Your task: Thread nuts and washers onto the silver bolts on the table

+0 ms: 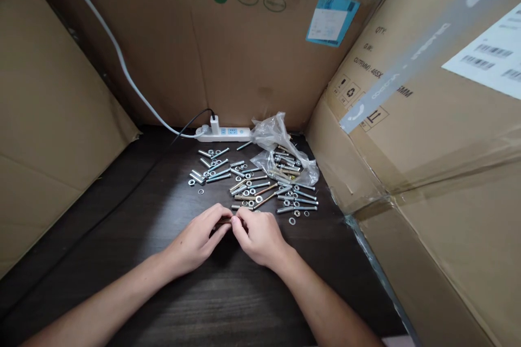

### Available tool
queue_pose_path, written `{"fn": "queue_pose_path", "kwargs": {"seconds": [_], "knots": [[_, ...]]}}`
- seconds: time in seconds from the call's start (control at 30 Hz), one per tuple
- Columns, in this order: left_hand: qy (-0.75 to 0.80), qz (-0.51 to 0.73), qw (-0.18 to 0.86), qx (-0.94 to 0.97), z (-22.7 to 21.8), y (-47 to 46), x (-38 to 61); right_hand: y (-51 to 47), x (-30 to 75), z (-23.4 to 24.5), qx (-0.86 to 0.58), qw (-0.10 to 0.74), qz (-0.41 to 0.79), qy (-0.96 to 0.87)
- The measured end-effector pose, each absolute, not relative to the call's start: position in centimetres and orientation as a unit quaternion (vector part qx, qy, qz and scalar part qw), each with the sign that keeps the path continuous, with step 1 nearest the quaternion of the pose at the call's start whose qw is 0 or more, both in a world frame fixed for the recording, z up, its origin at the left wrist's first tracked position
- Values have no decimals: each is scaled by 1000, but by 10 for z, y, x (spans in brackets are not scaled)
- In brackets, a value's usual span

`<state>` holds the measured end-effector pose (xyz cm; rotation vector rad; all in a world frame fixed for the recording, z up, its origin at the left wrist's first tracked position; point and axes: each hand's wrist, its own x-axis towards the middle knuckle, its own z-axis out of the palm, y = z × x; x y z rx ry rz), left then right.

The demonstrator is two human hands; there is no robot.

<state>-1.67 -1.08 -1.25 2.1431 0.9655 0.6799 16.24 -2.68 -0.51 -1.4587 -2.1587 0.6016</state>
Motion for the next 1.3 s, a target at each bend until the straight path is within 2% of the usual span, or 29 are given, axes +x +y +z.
{"fn": "queue_pose_path", "kwargs": {"seconds": [0.23, 0.43, 0.63, 0.77, 0.93, 1.03, 1.17, 1.23, 1.3], "knots": [[415, 240, 327, 815, -10, -5, -24, -20, 177, -4, -535, 322, 213, -751], [400, 242, 291, 835, -14, -2, -23, -16, 180, -9, -540, 361, 242, -721], [397, 233, 271, 846, -14, -5, -20, -17, 175, -13, -514, 444, 353, -644], [394, 228, 259, 852, -17, -5, -20, -24, 157, -11, -493, 451, 374, -643], [393, 219, 253, 856, -18, -6, -21, -21, 150, 3, -498, 415, 292, -703], [401, 224, 256, 851, -16, -6, -22, 8, 179, 12, -529, 387, 148, -740], [399, 215, 261, 853, -15, -5, -24, 65, 239, 18, -651, 230, -40, -722], [396, 209, 255, 857, -15, -3, -25, 88, 260, 19, -701, 127, -68, -698], [399, 212, 245, 858, -17, -1, -26, 106, 270, 18, -715, 73, -64, -693]]}}
